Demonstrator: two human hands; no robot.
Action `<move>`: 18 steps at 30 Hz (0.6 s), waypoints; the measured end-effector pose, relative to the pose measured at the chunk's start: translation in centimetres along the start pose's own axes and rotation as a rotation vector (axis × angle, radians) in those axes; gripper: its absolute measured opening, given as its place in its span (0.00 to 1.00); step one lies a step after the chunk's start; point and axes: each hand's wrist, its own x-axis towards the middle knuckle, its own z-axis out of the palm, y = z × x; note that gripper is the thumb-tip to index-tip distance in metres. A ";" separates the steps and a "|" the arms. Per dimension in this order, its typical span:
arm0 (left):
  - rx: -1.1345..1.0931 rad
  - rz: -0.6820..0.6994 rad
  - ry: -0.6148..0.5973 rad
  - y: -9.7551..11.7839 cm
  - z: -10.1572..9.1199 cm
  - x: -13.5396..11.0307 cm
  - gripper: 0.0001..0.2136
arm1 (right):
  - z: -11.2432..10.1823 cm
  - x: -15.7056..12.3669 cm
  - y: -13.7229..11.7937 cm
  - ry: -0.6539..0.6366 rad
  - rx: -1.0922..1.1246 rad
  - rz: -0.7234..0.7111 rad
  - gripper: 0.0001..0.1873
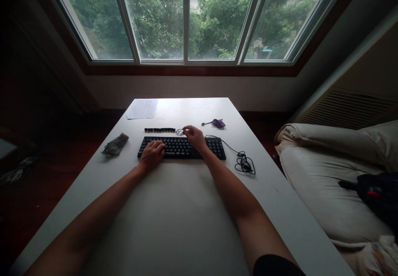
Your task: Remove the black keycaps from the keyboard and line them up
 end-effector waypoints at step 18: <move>-0.043 -0.013 -0.009 -1.2 -0.1 0.2 0.11 | 6.4 2.4 -1.1 -0.020 -0.468 0.102 0.16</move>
